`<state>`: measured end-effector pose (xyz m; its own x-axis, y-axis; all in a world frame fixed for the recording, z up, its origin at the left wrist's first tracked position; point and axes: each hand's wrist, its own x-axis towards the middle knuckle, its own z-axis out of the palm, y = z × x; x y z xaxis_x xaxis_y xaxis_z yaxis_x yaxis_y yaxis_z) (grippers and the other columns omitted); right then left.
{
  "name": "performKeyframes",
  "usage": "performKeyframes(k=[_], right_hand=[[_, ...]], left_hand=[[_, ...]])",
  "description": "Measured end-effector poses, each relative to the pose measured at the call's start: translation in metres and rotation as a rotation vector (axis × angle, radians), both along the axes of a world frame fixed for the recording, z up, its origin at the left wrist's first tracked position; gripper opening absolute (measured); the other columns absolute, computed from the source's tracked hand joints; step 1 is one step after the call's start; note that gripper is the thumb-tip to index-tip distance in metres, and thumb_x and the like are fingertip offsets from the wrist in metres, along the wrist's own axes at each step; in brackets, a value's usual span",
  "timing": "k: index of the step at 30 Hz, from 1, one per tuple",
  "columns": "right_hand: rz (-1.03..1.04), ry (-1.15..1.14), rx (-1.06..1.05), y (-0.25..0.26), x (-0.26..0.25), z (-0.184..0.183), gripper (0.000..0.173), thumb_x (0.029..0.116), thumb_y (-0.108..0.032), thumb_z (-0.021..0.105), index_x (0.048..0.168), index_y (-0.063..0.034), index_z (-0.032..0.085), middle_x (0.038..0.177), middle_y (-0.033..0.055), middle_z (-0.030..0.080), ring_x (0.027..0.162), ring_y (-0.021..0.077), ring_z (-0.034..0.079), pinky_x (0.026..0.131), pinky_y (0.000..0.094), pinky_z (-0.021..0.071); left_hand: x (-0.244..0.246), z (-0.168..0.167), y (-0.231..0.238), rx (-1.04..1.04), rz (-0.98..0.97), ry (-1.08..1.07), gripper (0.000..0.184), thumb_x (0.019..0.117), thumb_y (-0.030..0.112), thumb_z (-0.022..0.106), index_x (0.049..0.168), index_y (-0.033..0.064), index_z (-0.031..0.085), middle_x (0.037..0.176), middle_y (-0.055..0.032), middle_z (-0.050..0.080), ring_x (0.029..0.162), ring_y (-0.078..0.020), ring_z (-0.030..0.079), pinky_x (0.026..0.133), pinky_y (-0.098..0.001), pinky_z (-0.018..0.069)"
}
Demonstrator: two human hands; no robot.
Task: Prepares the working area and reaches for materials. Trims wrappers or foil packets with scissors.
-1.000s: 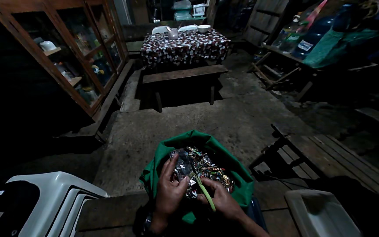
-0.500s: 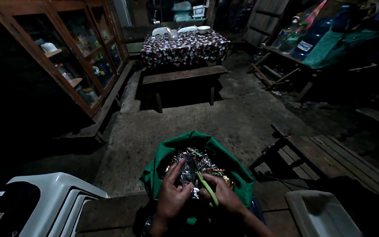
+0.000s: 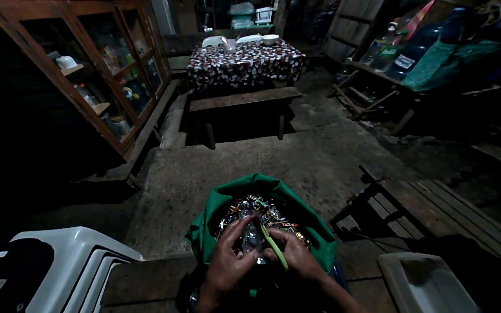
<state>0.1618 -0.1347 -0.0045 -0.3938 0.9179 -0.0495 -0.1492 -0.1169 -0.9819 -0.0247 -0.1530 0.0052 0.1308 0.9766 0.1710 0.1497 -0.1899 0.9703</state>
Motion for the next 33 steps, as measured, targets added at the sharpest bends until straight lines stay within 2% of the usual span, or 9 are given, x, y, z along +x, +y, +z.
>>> performKeyframes(k=[3, 5, 8, 11, 13, 18, 23, 29, 33], right_hand=[[-0.018, -0.028, -0.024, -0.004, 0.0, -0.001, 0.034, 0.0778, -0.028, 0.082, 0.102, -0.0092, 0.069, 0.076, -0.0107, 0.068, 0.064, -0.0019, 0.062, 0.061, 0.0183, 0.0536], [0.001, -0.056, -0.033, -0.009, 0.001, -0.003, 0.032, 0.0801, -0.025, 0.079, 0.105, -0.0086, 0.067, 0.076, -0.0113, 0.067, 0.062, -0.0027, 0.06, 0.059, 0.0176, 0.0521], [0.067, -0.09, -0.072, -0.018, 0.003, -0.006, 0.038, 0.0819, -0.028, 0.076, 0.111, -0.0067, 0.063, 0.077, -0.0098, 0.064, 0.062, -0.0007, 0.059, 0.057, 0.0183, 0.0506], [0.112, -0.072, -0.057, -0.026, 0.004, -0.011, 0.044, 0.0822, -0.035, 0.078, 0.113, -0.0074, 0.063, 0.077, -0.0107, 0.064, 0.063, -0.0002, 0.059, 0.058, 0.0191, 0.0512], [0.132, -0.073, -0.058, -0.029, 0.003, -0.009, 0.041, 0.0834, -0.032, 0.077, 0.112, -0.0076, 0.062, 0.077, -0.011, 0.064, 0.064, -0.0005, 0.06, 0.06, 0.019, 0.0514], [0.115, -0.085, -0.06, -0.03, -0.002, -0.003, 0.04, 0.0826, -0.032, 0.078, 0.111, -0.0075, 0.064, 0.075, -0.012, 0.063, 0.061, -0.0026, 0.057, 0.057, 0.0172, 0.0489], [0.073, -0.027, -0.069, -0.03, -0.005, -0.007, 0.039, 0.0806, -0.029, 0.081, 0.108, -0.0072, 0.066, 0.068, -0.0111, 0.063, 0.055, -0.0016, 0.055, 0.052, 0.0178, 0.0473], [0.038, -0.038, -0.071, -0.03, -0.009, -0.005, 0.034, 0.0812, -0.022, 0.078, 0.108, -0.0066, 0.065, 0.071, -0.0106, 0.064, 0.057, -0.0015, 0.057, 0.054, 0.018, 0.0487], [0.016, -0.035, -0.026, -0.024, -0.011, -0.004, 0.04, 0.0808, -0.032, 0.08, 0.108, -0.0069, 0.065, 0.074, -0.0114, 0.063, 0.059, -0.0024, 0.057, 0.055, 0.0172, 0.0495]], left_hand=[[0.0, -0.002, 0.001, 0.001, 0.05, -0.068, 0.065, 0.0785, 0.004, 0.076, 0.141, 0.0002, 0.058, 0.143, -0.0142, 0.056, 0.121, -0.0095, 0.061, 0.093, -0.0239, 0.0549], [0.001, 0.001, 0.002, -0.022, 0.13, -0.114, 0.066, 0.0795, 0.003, 0.075, 0.142, -0.0018, 0.055, 0.145, -0.0173, 0.053, 0.121, -0.0104, 0.061, 0.092, -0.0238, 0.0552], [0.002, 0.003, 0.008, -0.018, 0.229, -0.176, 0.066, 0.0813, 0.003, 0.071, 0.144, -0.0029, 0.052, 0.147, -0.0187, 0.05, 0.123, -0.0112, 0.06, 0.096, -0.0234, 0.0536], [0.005, 0.003, 0.015, -0.001, 0.31, -0.288, 0.069, 0.0808, -0.004, 0.068, 0.147, -0.0042, 0.047, 0.147, -0.0193, 0.049, 0.115, -0.0096, 0.063, 0.088, -0.0221, 0.0568], [0.007, 0.004, 0.017, -0.001, 0.345, -0.327, 0.072, 0.0799, -0.007, 0.068, 0.148, -0.0039, 0.045, 0.147, -0.0192, 0.048, 0.111, -0.0084, 0.064, 0.083, -0.021, 0.0574], [0.012, 0.004, 0.019, 0.029, 0.352, -0.303, 0.075, 0.0782, -0.007, 0.071, 0.149, -0.0053, 0.044, 0.145, -0.0214, 0.047, 0.113, -0.0106, 0.064, 0.085, -0.0214, 0.0576], [0.013, 0.002, 0.019, 0.043, 0.373, -0.302, 0.076, 0.0776, -0.006, 0.074, 0.148, -0.0041, 0.046, 0.144, -0.019, 0.049, 0.101, -0.0065, 0.066, 0.076, -0.0185, 0.0573], [0.015, 0.004, 0.017, 0.015, 0.348, -0.337, 0.077, 0.0769, -0.009, 0.071, 0.148, -0.0057, 0.044, 0.147, -0.0213, 0.047, 0.11, -0.0107, 0.066, 0.083, -0.0225, 0.0592], [0.017, 0.003, 0.014, 0.021, 0.331, -0.313, 0.075, 0.0772, -0.007, 0.072, 0.147, -0.0065, 0.046, 0.147, -0.0219, 0.047, 0.114, -0.0084, 0.063, 0.086, -0.0199, 0.0565]])
